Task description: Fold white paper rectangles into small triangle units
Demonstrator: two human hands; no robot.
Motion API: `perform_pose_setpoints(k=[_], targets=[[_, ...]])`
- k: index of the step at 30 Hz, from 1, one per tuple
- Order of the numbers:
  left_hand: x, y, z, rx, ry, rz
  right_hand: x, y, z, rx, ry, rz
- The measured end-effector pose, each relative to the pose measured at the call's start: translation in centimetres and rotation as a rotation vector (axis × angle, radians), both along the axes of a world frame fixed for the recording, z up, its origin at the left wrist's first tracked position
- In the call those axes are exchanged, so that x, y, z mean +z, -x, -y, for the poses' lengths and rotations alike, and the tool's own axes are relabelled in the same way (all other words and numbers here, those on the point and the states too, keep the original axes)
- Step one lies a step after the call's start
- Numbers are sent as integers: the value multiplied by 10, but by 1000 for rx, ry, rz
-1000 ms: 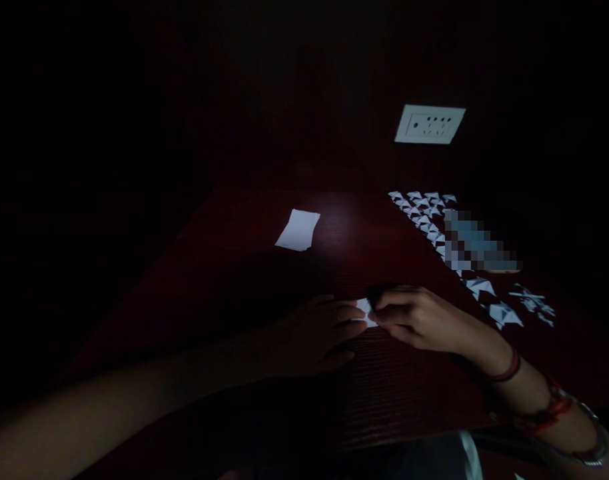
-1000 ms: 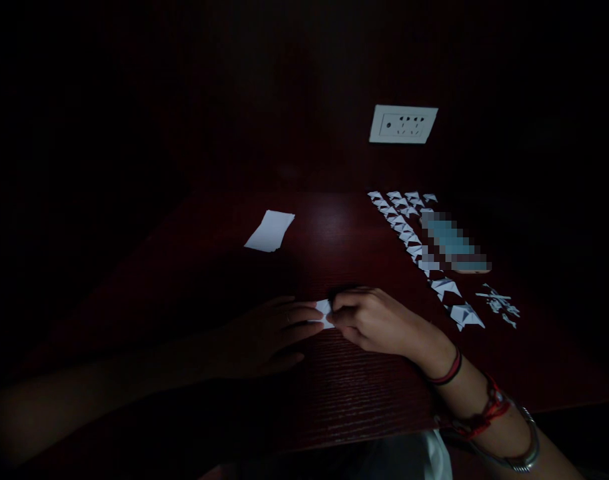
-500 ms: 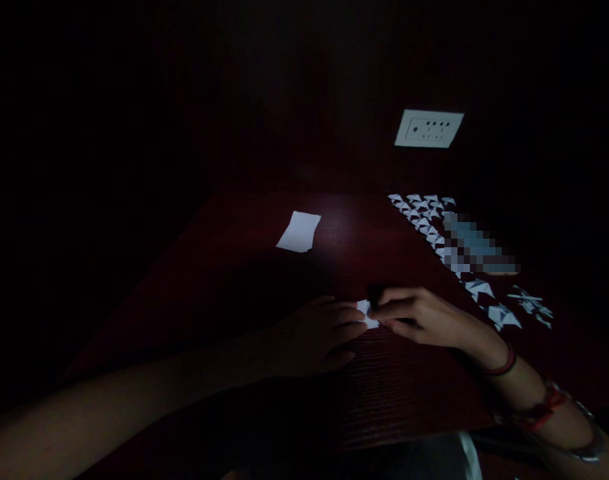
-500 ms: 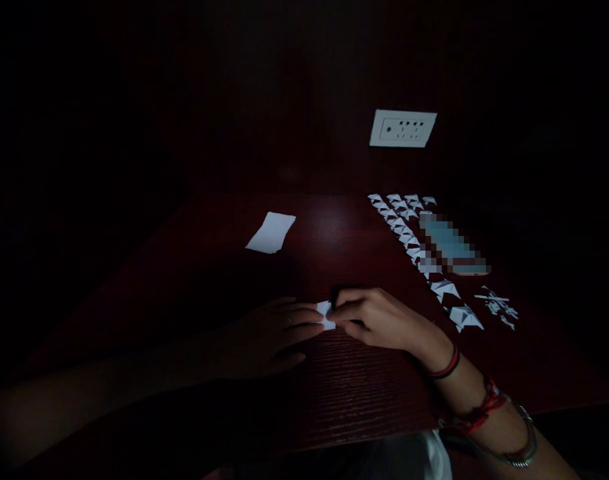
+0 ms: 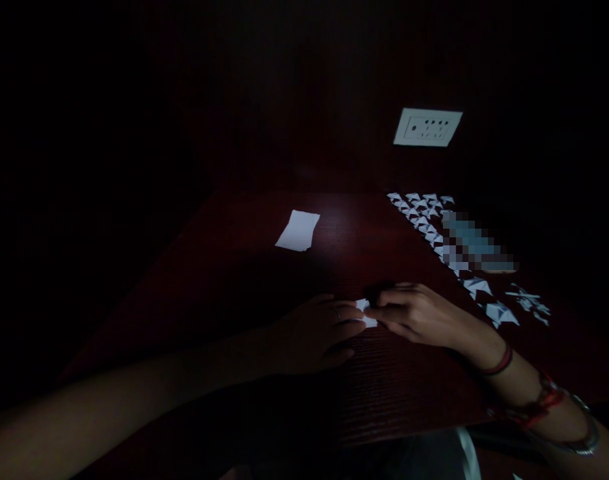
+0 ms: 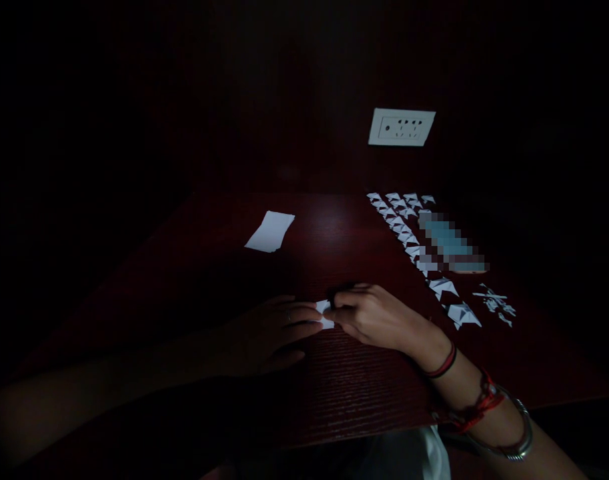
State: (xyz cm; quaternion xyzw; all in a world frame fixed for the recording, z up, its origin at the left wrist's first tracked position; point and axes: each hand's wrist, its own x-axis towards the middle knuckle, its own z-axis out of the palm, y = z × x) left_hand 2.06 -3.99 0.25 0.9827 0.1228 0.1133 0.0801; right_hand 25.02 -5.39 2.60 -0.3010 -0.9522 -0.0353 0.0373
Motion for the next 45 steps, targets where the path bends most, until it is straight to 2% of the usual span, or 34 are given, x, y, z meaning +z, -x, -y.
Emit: perform_pose_setpoints(k=[7, 14, 20, 26, 32, 45], targets=[[-1, 0, -1, 15, 15, -44, 2, 0, 3, -7, -15, 15], [-2, 1, -1, 37, -7, -29, 1, -6, 2, -85, 47, -28], [-1, 5, 3, 112, -51, -31, 1, -8, -1, -141, 145, -128], [-4, 5, 3, 146, -63, -57, 0, -8, -3, -123, 228, -129], [-4, 5, 2, 97, -50, -47, 0, -9, -3, -95, 291, -140], [-5, 4, 3, 91, -13, -51, 6, -5, 0, -12, 395, -199]])
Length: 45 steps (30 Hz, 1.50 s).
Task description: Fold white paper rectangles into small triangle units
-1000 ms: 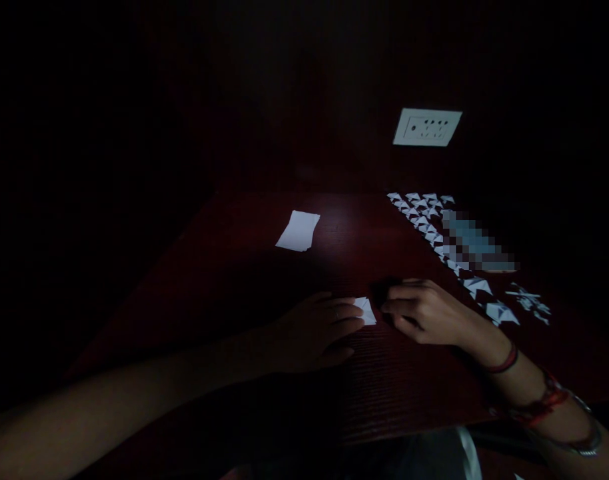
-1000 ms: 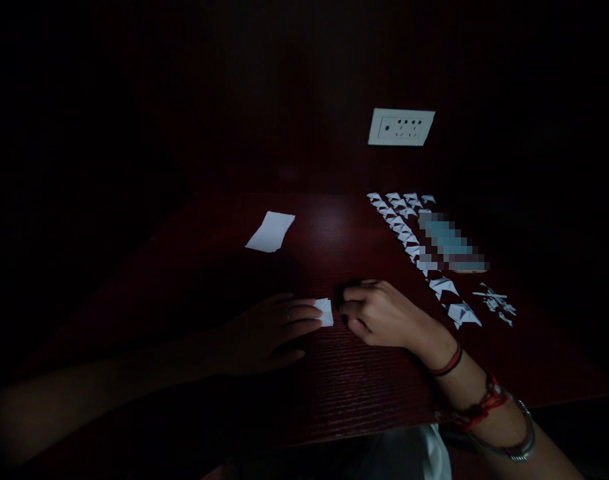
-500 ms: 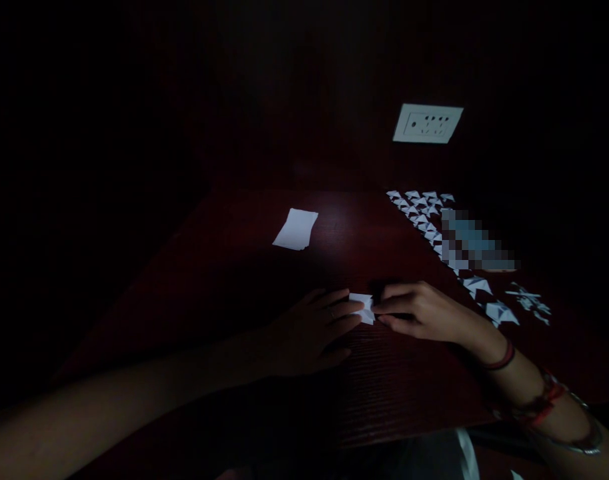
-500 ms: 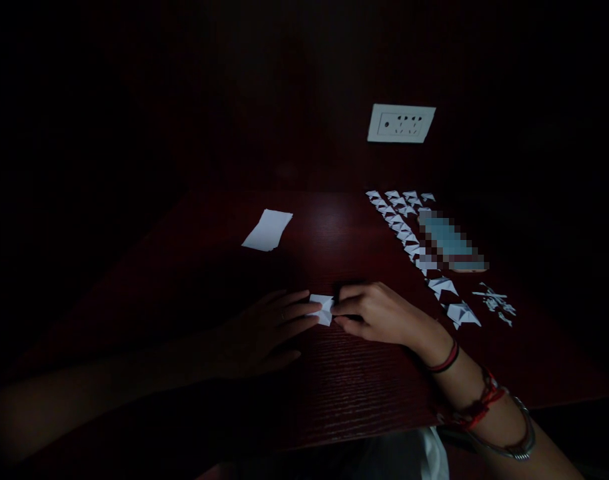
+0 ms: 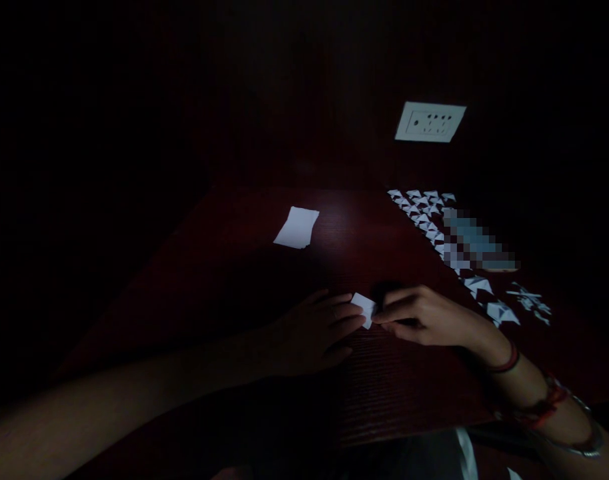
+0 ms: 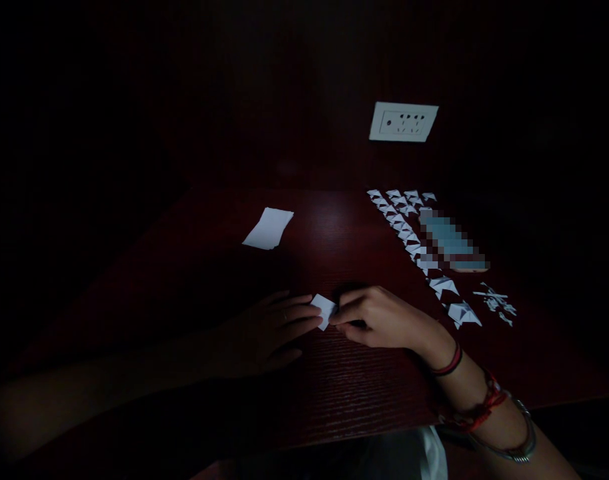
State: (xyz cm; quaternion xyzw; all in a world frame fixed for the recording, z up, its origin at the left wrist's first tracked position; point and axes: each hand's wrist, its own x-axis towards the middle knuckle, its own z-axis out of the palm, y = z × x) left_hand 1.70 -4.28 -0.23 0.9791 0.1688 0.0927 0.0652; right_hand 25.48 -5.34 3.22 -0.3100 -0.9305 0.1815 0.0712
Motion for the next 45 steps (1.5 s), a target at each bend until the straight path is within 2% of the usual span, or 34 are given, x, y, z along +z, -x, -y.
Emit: perform_pose_setpoints(k=[6, 14, 21, 27, 36, 45], targets=[[3, -2, 0, 1, -25, 36, -3, -3, -5, -172, -94, -123], [4, -3, 0, -31, -5, 23, -15, -1, -11, -124, -70, -145], [3, -2, -2, -34, 24, 33, -10, -6, -12, -87, 3, -155], [4, -2, -2, -35, -8, 24, -9, -7, -12, -84, -6, -143], [2, -1, -4, -37, -36, 46, -10, 4, -11, -107, -46, -152], [4, -2, -3, -51, -39, 68, -18, 14, -19, -201, -92, -174]])
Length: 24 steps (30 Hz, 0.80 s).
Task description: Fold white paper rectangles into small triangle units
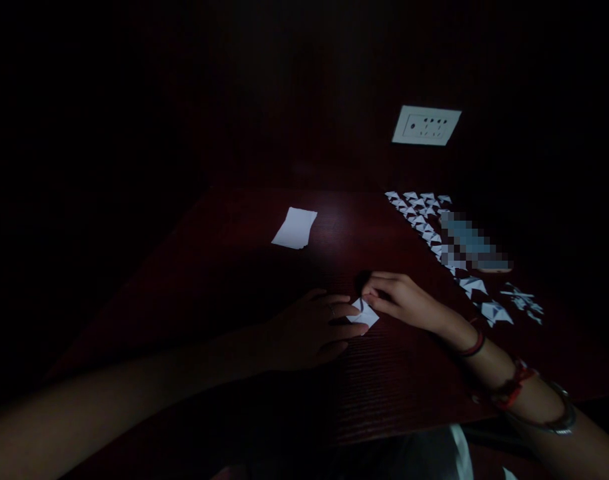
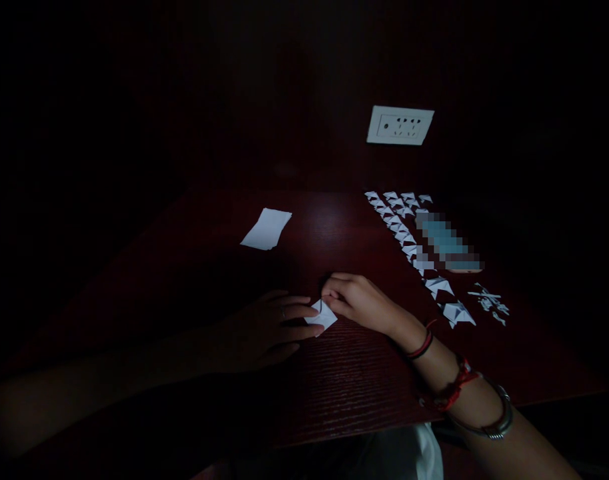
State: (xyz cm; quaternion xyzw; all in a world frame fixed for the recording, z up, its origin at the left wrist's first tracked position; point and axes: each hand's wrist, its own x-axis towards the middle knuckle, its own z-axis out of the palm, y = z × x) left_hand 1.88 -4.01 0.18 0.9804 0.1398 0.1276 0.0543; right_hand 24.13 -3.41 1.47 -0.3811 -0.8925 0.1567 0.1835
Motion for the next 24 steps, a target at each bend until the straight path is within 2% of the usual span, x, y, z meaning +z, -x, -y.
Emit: perform_pose_setpoints(k=[7, 12, 16, 24], targets=[[-1, -1, 0, 6, 14, -27, 5, -4, 2, 5, 73, -53], [-3, 0, 0, 26, 29, -10, 13, -18, 5, 136, 226, -41], [-4, 1, -1, 26, 27, -5, 11, -18, 6, 137, 197, -63], [0, -1, 0, 8, 24, -32, 7, -7, 5, 25, 144, -88]])
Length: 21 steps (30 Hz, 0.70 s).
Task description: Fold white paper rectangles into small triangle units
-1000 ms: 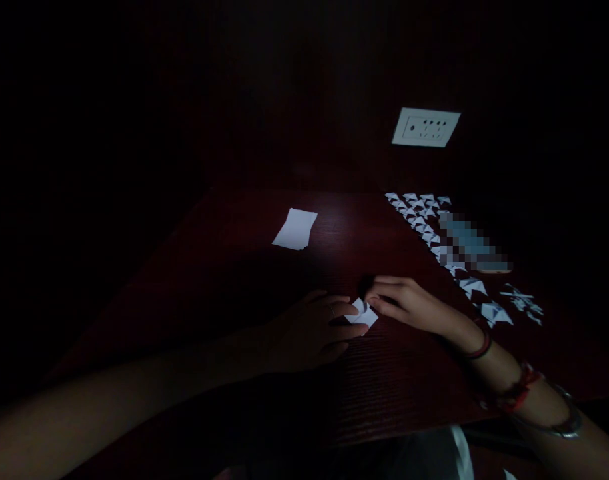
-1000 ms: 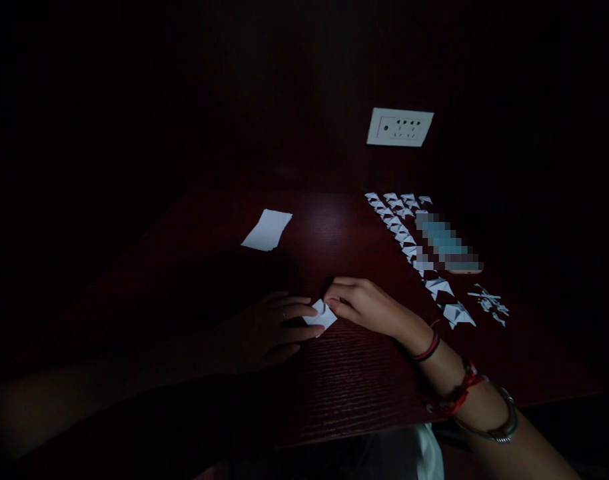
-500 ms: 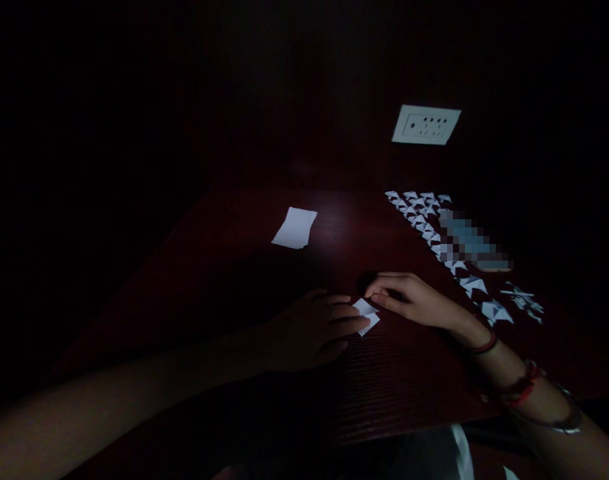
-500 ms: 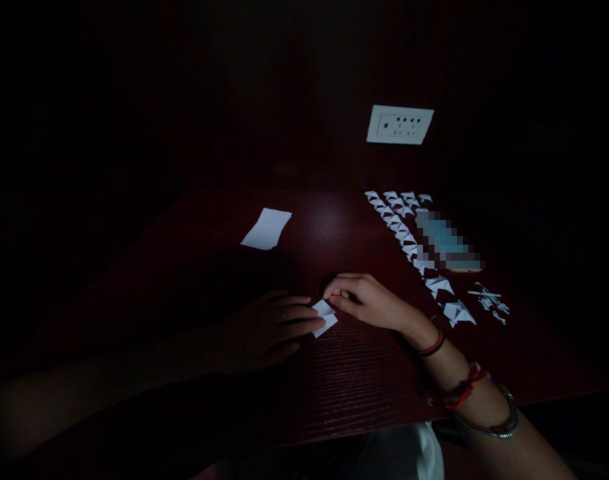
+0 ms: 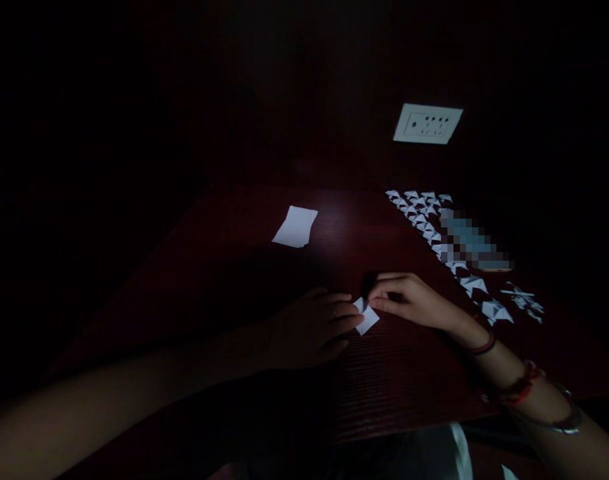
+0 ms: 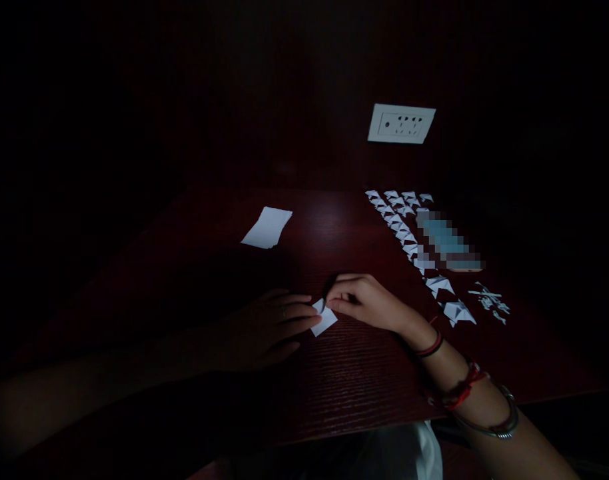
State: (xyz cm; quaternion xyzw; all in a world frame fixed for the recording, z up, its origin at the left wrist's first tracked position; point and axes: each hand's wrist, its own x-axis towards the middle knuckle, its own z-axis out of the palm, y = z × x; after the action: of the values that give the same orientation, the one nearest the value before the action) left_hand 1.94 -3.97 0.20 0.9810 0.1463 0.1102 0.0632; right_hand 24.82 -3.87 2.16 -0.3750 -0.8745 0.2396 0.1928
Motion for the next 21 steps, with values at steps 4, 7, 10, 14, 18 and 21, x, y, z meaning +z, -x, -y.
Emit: perform_pose_setpoints(k=[4, 7, 10, 14, 18, 21], targets=[[0, -1, 0, -7, 7, -7, -2, 5, -2, -57, -2, 11], [0, -1, 0, -8, 9, -14, -2, 8, -2, -97, 26, 0], [1, -2, 0, -12, 5, -20, -2, 9, -2, -112, 42, -8], [2, -3, 1, -24, -15, -6, -3, 10, -3, -126, 33, -8], [0, -4, 0, -23, -15, -1, -7, 12, -4, -161, 20, 4], [0, -4, -1, -26, -6, 0, -8, 12, -3, -183, -19, 5]])
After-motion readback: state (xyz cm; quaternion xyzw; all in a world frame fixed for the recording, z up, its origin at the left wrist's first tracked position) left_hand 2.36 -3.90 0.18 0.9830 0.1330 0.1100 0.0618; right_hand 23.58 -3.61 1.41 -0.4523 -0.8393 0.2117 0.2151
